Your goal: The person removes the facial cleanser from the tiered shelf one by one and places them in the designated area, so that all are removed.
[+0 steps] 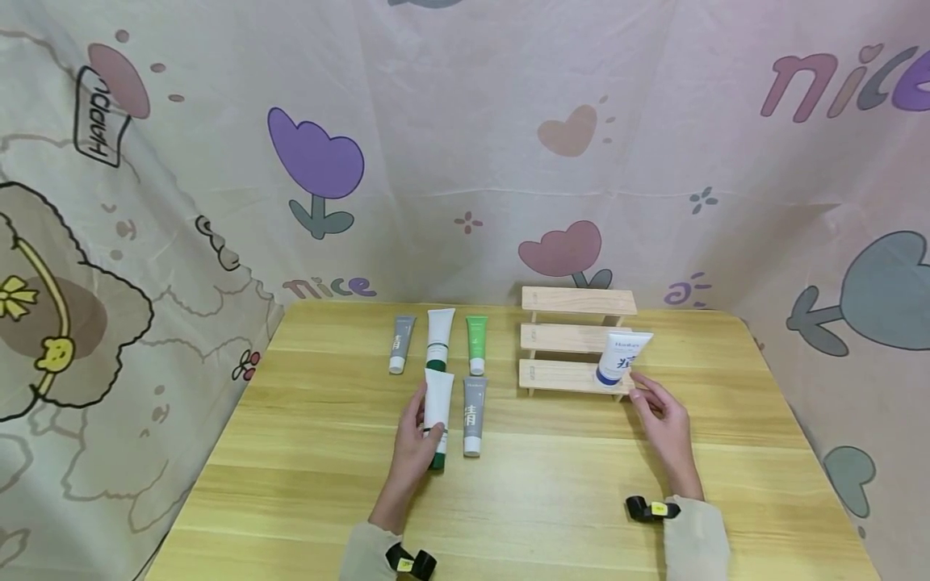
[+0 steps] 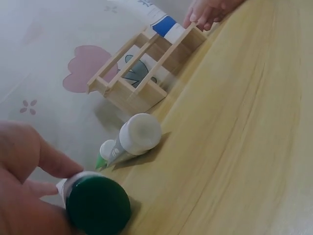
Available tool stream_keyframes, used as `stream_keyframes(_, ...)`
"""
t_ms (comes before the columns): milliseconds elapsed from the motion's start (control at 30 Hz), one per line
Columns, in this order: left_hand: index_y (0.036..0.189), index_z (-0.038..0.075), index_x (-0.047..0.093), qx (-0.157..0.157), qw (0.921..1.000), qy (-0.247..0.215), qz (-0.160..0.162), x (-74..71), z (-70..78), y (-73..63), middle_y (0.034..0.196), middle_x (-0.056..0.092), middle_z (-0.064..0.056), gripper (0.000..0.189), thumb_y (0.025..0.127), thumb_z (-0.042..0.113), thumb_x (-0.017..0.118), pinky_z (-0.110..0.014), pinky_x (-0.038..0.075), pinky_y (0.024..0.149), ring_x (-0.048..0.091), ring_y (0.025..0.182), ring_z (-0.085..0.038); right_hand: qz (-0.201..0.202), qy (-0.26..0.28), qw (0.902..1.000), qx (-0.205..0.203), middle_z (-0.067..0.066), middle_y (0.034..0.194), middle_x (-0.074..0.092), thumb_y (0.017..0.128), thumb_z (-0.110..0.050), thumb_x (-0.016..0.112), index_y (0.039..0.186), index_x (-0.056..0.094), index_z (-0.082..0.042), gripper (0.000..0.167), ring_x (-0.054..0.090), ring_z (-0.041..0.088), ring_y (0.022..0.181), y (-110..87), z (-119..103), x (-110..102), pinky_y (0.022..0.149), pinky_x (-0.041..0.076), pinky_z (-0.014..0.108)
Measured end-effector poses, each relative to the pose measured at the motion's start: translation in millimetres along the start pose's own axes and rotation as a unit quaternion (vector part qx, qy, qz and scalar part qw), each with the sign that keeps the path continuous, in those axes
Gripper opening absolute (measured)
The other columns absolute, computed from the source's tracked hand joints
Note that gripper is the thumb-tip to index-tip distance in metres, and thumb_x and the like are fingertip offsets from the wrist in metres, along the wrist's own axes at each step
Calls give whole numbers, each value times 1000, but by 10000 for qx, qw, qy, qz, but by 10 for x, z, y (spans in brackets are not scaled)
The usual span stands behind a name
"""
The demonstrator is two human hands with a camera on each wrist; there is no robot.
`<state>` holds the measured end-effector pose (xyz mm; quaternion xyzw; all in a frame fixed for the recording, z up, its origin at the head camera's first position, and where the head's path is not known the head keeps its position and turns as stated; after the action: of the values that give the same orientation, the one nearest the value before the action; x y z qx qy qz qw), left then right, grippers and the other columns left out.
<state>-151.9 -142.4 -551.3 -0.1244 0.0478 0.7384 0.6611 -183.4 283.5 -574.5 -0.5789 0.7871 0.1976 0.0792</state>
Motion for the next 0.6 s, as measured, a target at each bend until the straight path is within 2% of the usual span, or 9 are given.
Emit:
stream_keyframes(200,154,-6,35,255,9979,557,230,-29,16,8,150,38,-32,67,92,-15,57,-60,39,111,45,130,-44,-56,8,10000,1,20,119,72,103,-14,63,136,65,-4,34,62,-11,96,-3,-8,13,83,47,6)
stream_keyframes(333,152,-11,36,434,9965,670,249,-51,26,16,147,39,-36,65,90,-16,57,-62,38,111,45,130,-47,-41,-50,9999,-81,25,116,72,103,-9,62,134,65,1,32,63,-10,94,-29,-184,-12,81,47,6)
stream_keyframes(500,149,-14,39,487,9961,664,325,-88,17,25,143,41,-36,63,89,-15,58,-60,38,112,45,131,-48,-82,-98,9999,-110,25,116,71,103,-7,61,133,65,4,32,65,-5,95,-61,-394,-41,82,48,7)
stream_keyframes(600,149,-13,39,279,9988,289,264,-115,-8,44,143,43,-34,61,91,-14,58,-58,38,113,47,130,-47,-80,-150,9998,-70,25,116,71,103,-7,61,133,65,4,32,65,-5,95,-74,-430,-50,83,48,7)
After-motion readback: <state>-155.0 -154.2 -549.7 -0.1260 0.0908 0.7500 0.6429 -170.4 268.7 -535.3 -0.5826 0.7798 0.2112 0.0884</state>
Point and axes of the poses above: each hand's wrist, its own y-axis towards the middle knuckle, its own x-axis out of the palm, z = x × y, the point moved 5 cm from there along y, towards the middle knuckle
